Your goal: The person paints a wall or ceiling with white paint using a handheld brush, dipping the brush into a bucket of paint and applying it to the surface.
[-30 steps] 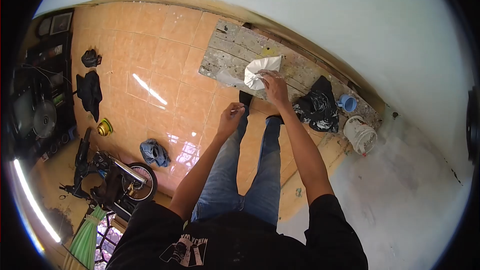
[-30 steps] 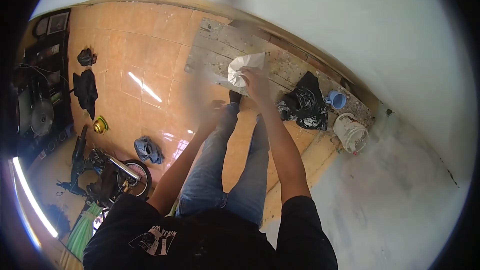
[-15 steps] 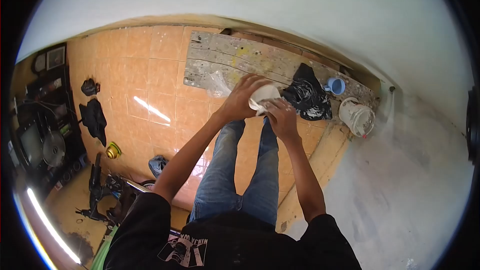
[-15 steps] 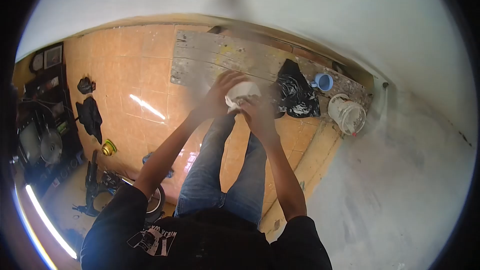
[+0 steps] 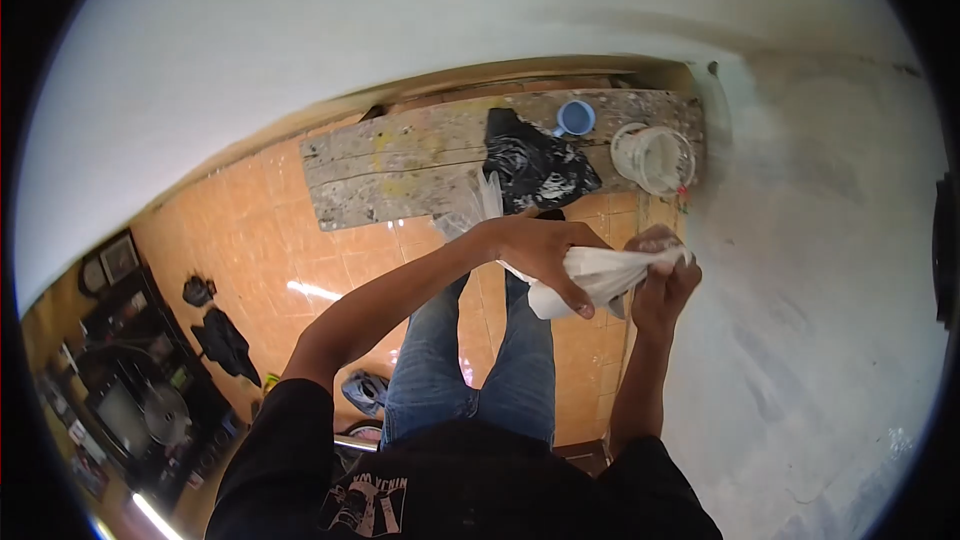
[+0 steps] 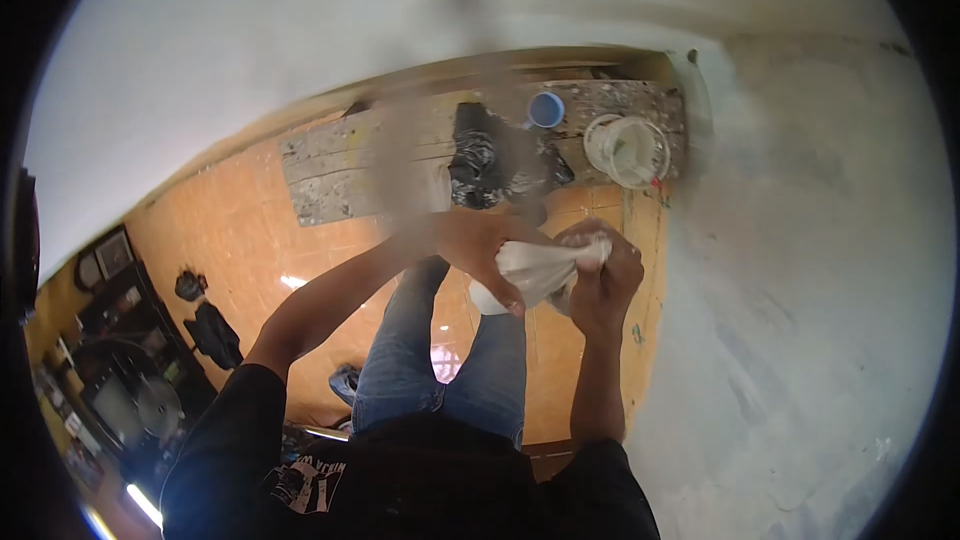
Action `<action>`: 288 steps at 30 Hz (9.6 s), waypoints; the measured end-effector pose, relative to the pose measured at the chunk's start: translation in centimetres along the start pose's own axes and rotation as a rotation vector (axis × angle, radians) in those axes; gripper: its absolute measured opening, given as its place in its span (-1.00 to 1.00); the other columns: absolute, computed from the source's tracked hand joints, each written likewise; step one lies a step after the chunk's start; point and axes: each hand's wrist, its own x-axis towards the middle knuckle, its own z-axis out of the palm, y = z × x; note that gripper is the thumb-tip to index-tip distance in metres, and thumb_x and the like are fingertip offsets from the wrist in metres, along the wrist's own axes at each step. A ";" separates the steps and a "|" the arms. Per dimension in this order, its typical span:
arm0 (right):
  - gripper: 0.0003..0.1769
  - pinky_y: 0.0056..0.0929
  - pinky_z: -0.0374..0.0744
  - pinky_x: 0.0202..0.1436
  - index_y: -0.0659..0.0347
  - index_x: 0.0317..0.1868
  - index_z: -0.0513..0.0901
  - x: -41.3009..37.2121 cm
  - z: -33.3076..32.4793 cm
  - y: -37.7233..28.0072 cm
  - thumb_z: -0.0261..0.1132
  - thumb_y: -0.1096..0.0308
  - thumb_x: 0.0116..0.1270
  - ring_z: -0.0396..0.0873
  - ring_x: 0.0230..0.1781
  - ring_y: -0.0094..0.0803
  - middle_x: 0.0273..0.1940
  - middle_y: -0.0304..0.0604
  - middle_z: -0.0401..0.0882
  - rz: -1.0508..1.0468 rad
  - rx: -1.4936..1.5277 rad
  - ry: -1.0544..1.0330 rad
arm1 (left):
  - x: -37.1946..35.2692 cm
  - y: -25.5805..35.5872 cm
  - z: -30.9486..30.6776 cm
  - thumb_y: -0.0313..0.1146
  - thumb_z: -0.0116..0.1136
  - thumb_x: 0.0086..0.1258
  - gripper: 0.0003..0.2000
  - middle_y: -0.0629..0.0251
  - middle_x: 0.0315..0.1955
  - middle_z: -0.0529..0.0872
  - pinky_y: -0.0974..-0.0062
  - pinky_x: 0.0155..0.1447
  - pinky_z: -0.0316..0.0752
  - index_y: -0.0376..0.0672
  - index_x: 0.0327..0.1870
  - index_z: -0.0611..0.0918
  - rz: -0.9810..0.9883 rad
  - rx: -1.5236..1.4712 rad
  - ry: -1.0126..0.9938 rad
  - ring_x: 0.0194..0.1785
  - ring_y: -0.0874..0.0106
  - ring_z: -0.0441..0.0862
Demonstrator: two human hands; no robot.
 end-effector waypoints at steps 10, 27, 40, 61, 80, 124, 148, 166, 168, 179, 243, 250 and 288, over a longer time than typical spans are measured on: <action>-0.66 -0.64 0.33 -0.50 0.29 -0.39 0.54 -0.6 -5.9 14.9 0.12 0.24 0.51 0.35 -0.56 -0.74 -0.54 -0.43 0.42 0.593 0.247 0.230 | 12.9 -6.7 3.8 -0.07 0.51 0.05 -0.17 0.20 0.07 0.56 0.47 0.25 0.36 -0.26 0.31 0.34 -0.294 -0.514 0.200 0.19 0.38 0.48; -0.52 -0.40 0.36 -0.48 0.42 -0.44 0.57 2.4 -10.6 25.7 0.21 0.10 0.44 0.31 -0.58 -0.63 -0.67 -0.22 0.44 0.555 -0.110 0.209 | 23.5 -12.8 2.6 -0.18 0.28 0.25 -0.58 0.22 -0.09 0.70 0.42 0.01 0.58 -0.22 0.07 0.61 -0.529 -0.645 0.268 -0.10 0.40 0.69; -0.40 -0.27 0.48 -0.31 0.35 -0.31 0.66 4.0 -12.2 25.6 0.19 -0.15 0.35 0.58 -0.49 -0.26 -0.50 0.01 0.63 0.856 -0.181 0.097 | 26.3 -13.4 1.2 -0.28 0.24 0.23 -0.63 0.19 -0.16 0.72 0.43 -0.08 0.63 -0.25 0.02 0.62 -0.605 -0.712 0.210 -0.19 0.38 0.72; -0.18 -0.19 0.57 -0.03 0.38 -0.12 0.69 5.5 -12.7 23.9 0.23 -0.37 0.12 0.69 -0.14 -0.04 -0.19 0.18 0.70 1.071 -0.262 -0.181 | 26.3 -10.8 1.8 -0.41 0.21 0.19 -0.57 0.15 -0.17 0.69 0.40 -0.15 0.66 -0.25 0.12 0.49 -0.485 -0.716 0.441 -0.22 0.32 0.72; -0.15 -0.11 0.52 0.11 0.43 -0.03 0.63 5.6 -12.3 25.3 0.20 -0.34 0.13 0.62 -0.01 0.09 -0.09 0.23 0.65 1.049 -0.360 -0.220 | 26.4 -9.7 1.6 -0.44 0.20 0.17 -0.66 0.20 -0.23 0.70 0.40 -0.17 0.63 -0.25 0.01 0.58 -0.558 -0.735 0.467 -0.27 0.34 0.70; -0.40 -0.07 0.58 -0.08 0.24 -0.22 0.74 4.5 -12.0 26.5 0.22 -0.21 0.21 0.67 -0.20 0.07 -0.28 0.18 0.69 0.913 -0.481 -0.228 | 26.2 -11.3 2.8 -0.41 0.25 0.11 -0.55 0.13 -0.17 0.68 0.34 -0.13 0.63 -0.25 0.08 0.52 -0.564 -0.684 0.462 -0.18 0.27 0.69; -0.46 -0.02 0.57 -0.13 0.35 -0.29 0.68 3.5 -12.0 27.1 0.20 -0.07 0.34 0.65 -0.23 0.11 -0.30 0.24 0.64 0.709 -0.586 -0.200 | 26.6 -12.4 3.0 -0.38 0.28 0.13 -0.48 0.12 -0.15 0.67 0.35 -0.14 0.64 -0.20 0.17 0.45 -0.589 -0.663 0.408 -0.19 0.28 0.70; -0.46 0.00 0.57 -0.11 0.39 -0.28 0.64 4.0 -11.7 27.5 0.09 -0.02 0.43 0.64 -0.24 0.15 -0.30 0.25 0.64 0.669 -0.630 -0.263 | 26.8 -11.7 2.8 -0.41 0.31 0.11 -0.49 0.22 -0.12 0.67 0.35 0.00 0.53 -0.20 0.14 0.50 -0.458 -0.512 0.514 -0.09 0.34 0.63; -0.44 0.01 0.57 -0.12 0.38 -0.29 0.64 4.1 -11.7 27.6 0.07 -0.04 0.44 0.64 -0.24 0.14 -0.31 0.25 0.65 0.658 -0.640 -0.276 | 26.9 -12.0 2.7 -0.41 0.32 0.11 -0.49 0.21 -0.11 0.67 0.35 0.00 0.53 -0.20 0.15 0.49 -0.445 -0.507 0.497 -0.09 0.34 0.63; -0.39 0.00 0.58 -0.09 0.32 -0.24 0.67 4.9 -12.0 27.1 0.01 -0.13 0.44 0.65 -0.21 0.13 -0.28 0.20 0.66 0.744 -0.643 -0.237 | 27.5 -12.5 1.5 -0.38 0.34 0.08 -0.45 0.20 -0.06 0.67 0.34 0.04 0.52 -0.17 0.17 0.51 -0.468 -0.386 0.394 -0.05 0.32 0.63; -0.39 -0.06 0.55 -0.07 0.32 -0.13 0.64 4.4 -11.6 24.9 0.14 -0.18 0.35 0.64 -0.13 0.09 -0.22 0.14 0.67 0.743 -0.336 -0.116 | 26.7 -14.6 1.8 -0.17 0.47 -0.01 -0.34 0.05 -0.16 0.72 0.25 -0.02 0.58 -0.20 0.14 0.47 -0.181 0.176 0.625 -0.08 0.11 0.71; -0.47 -0.09 0.52 -0.20 0.32 -0.09 0.62 3.4 -10.8 24.5 0.09 -0.06 0.44 0.63 -0.29 0.06 -0.35 0.16 0.63 0.713 -0.222 0.050 | 26.2 -13.3 1.4 -0.20 0.41 0.02 -0.56 0.04 -0.32 0.73 0.20 -0.09 0.59 -0.16 -0.07 0.61 -0.272 0.313 0.645 -0.18 0.05 0.70; -0.53 -0.50 0.58 -0.24 0.28 -0.14 0.40 -2.1 9.6 18.9 0.54 0.42 0.07 0.64 -0.30 -0.47 -0.38 -0.13 0.63 0.566 0.214 0.179 | 7.3 -21.5 0.7 -0.46 0.43 0.00 -0.48 0.15 -0.27 0.65 0.36 -0.12 0.53 -0.19 0.01 0.44 -0.056 0.292 1.297 -0.17 0.22 0.67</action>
